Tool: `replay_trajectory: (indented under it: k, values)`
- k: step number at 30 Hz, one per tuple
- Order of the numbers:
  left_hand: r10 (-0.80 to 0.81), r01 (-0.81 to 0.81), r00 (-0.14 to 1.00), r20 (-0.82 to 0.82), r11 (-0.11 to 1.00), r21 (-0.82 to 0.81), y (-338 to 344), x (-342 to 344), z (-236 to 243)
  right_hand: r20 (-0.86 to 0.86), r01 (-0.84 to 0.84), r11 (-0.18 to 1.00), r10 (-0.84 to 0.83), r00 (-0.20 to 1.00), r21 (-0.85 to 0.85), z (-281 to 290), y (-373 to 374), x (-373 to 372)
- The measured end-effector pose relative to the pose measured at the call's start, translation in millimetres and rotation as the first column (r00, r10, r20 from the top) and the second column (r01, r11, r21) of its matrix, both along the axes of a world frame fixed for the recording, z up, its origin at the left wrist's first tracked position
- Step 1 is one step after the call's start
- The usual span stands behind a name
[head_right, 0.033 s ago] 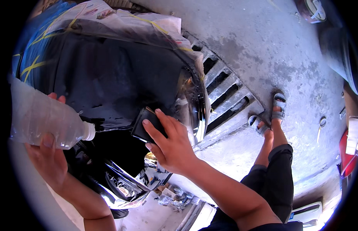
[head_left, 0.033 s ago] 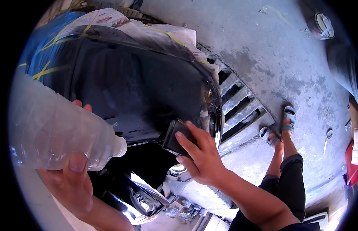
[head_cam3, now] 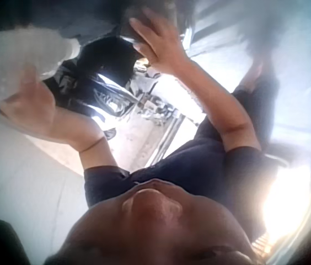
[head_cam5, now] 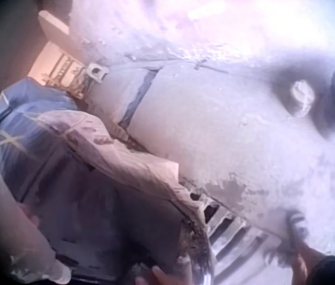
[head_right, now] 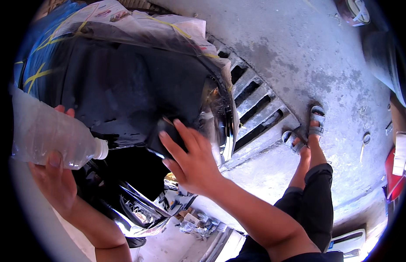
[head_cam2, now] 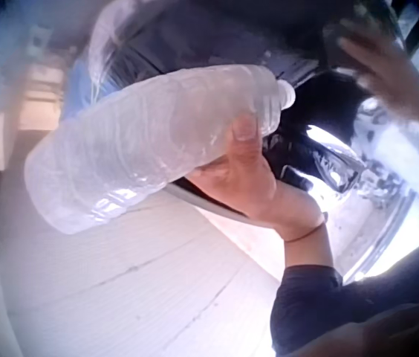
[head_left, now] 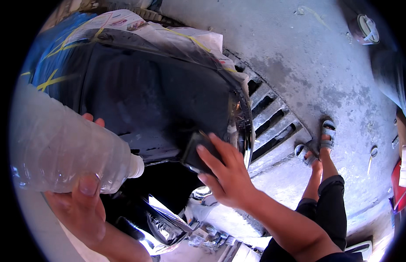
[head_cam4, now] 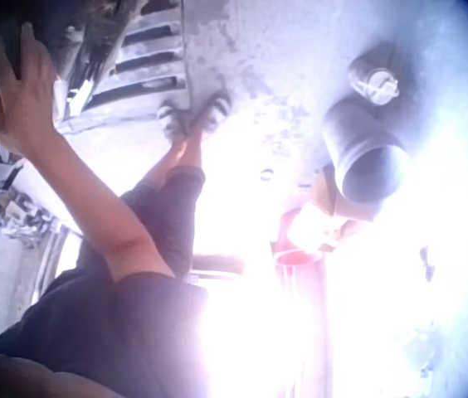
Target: The person sands a black car part, likely a bumper, using a sanding block and water. They repeatedly rub the surface with the block while holding a water bottle, occasionally dipping the block into a bucket of water to clean it. The person also wipes the surface with their hand to check the finish.
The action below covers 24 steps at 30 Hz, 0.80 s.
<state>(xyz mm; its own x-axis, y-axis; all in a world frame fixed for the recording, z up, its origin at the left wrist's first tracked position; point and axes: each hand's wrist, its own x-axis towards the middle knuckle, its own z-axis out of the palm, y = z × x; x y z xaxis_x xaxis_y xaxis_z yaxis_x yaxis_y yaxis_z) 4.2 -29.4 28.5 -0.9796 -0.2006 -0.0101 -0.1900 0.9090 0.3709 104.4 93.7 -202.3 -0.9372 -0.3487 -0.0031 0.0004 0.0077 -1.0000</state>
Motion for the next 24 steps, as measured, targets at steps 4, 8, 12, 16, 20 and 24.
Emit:
replay_trajectory:
  k: [4,8,12,16,20,24]
  values:
    - [-0.031,0.031,0.999,0.016,1.000,-0.001,-2.1,-0.2,-0.4,-0.026,-0.011,1.000,0.010,1.000,-0.005,6.9,-19.0,-58.9]
    - [-0.009,0.009,1.000,0.004,1.000,0.013,-4.1,1.4,-2.0,-0.012,-0.018,1.000,0.018,1.000,0.004,0.1,-4.8,-11.8]
    - [0.009,-0.009,1.000,-0.011,1.000,-0.016,2.7,-0.6,-0.1,0.013,0.009,1.000,-0.009,1.000,0.020,-2.7,3.4,3.2]
    - [-0.016,0.016,1.000,0.003,1.000,-0.015,-3.9,0.3,-1.4,0.081,-0.008,0.998,0.003,0.997,0.054,-7.1,-17.0,-50.7]
    - [-0.009,0.009,1.000,-0.004,1.000,-0.008,-2.6,1.9,-0.4,0.085,0.018,0.999,-0.022,0.996,0.039,-6.5,-1.0,2.1]
    - [-0.018,0.018,1.000,0.002,1.000,-0.011,-1.3,1.1,-0.1,0.085,0.044,0.996,-0.051,0.995,0.077,-6.1,2.8,5.9]
